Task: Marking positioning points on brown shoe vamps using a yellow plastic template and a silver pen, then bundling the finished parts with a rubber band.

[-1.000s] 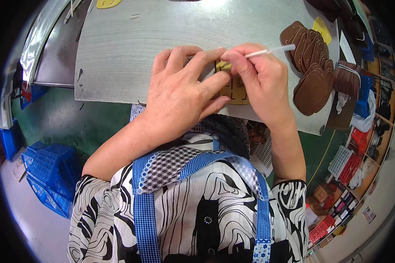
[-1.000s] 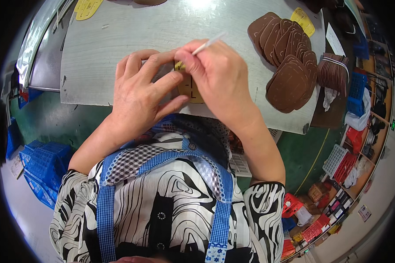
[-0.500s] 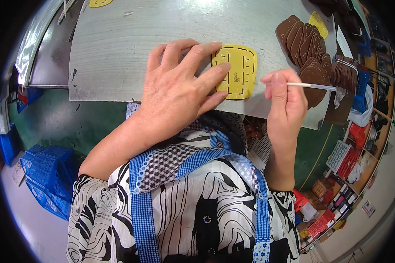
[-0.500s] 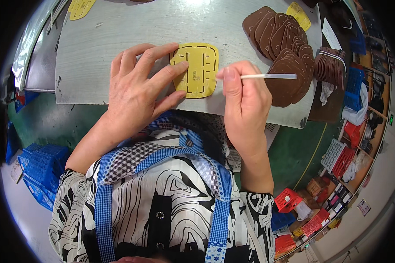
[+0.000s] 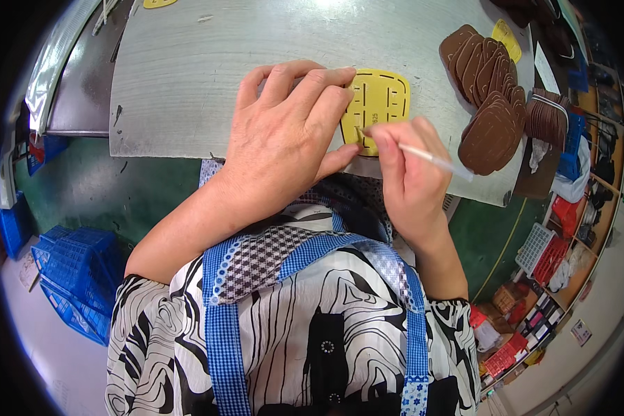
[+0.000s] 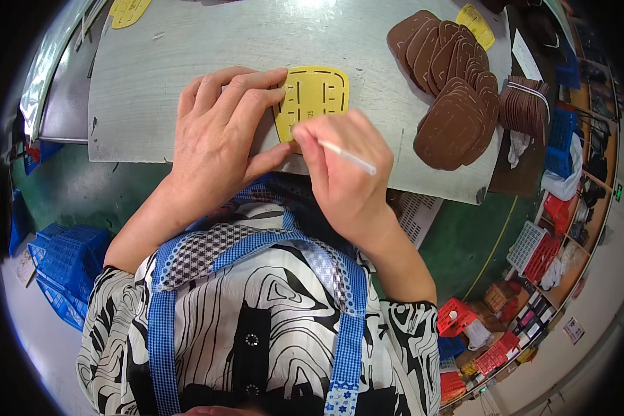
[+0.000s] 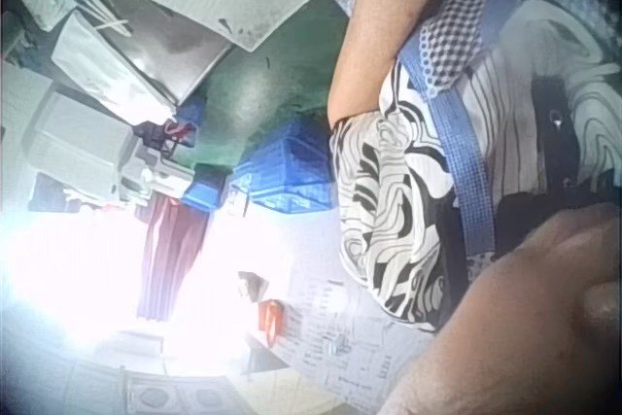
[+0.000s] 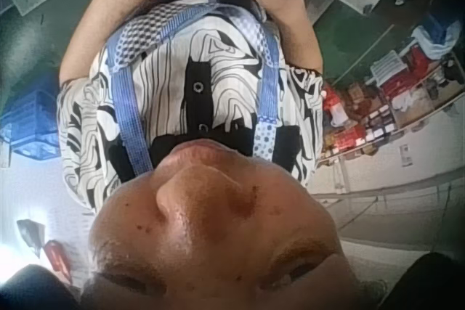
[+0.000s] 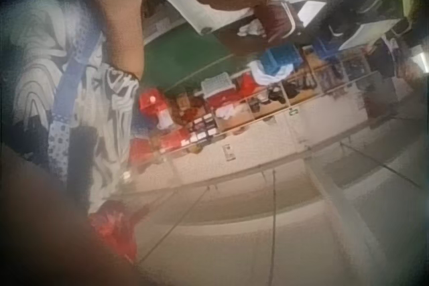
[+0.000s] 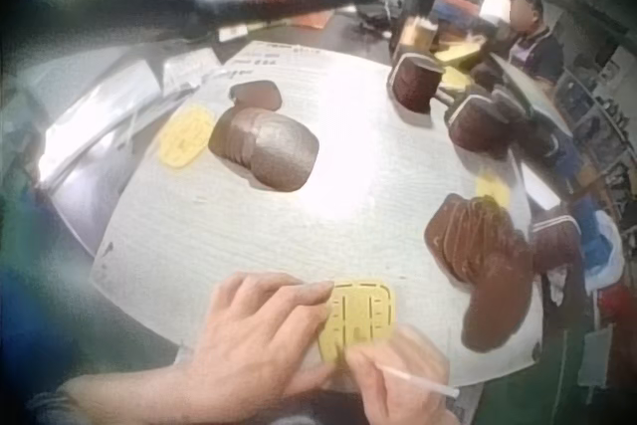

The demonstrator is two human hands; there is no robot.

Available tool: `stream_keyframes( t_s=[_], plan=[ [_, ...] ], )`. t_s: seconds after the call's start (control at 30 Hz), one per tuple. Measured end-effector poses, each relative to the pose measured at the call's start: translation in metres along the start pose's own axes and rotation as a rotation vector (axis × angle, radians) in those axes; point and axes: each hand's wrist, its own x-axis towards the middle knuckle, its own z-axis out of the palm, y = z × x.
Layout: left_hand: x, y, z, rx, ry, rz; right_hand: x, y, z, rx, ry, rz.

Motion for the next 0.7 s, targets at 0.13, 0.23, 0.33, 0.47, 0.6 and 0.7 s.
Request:
stream_keyframes(
  t_s=[0.13, 0.23, 0.33, 0.47, 0.6, 0.7],
  plan=[
    [0.000, 0.000, -0.001, 0.016, 0.007, 0.006, 0.006, -0.004, -0.011, -0.014, -0.088, 0.108],
    [0.002, 0.002, -0.002, 0.022, -0.007, 0.010, 0.023, 0.009, -0.004, 0.070, 0.098, 0.097],
    [0.004, 0.002, -0.002, 0.015, -0.017, 0.012, 0.031, 0.015, 0.009, 0.013, 0.139, 0.066],
    [0.002, 0.001, -0.001, 0.017, -0.014, 0.010, 0.012, 0.008, 0.001, -0.055, 0.078, -0.001],
    [0.002, 0.001, -0.002, 0.042, -0.008, 0.016, -0.014, 0.000, -0.015, -0.015, -0.060, 0.026],
    [0.004, 0.002, -0.004, 0.042, -0.043, -0.001, -0.012, 0.003, -0.018, -0.039, -0.060, 0.028]
  ],
)
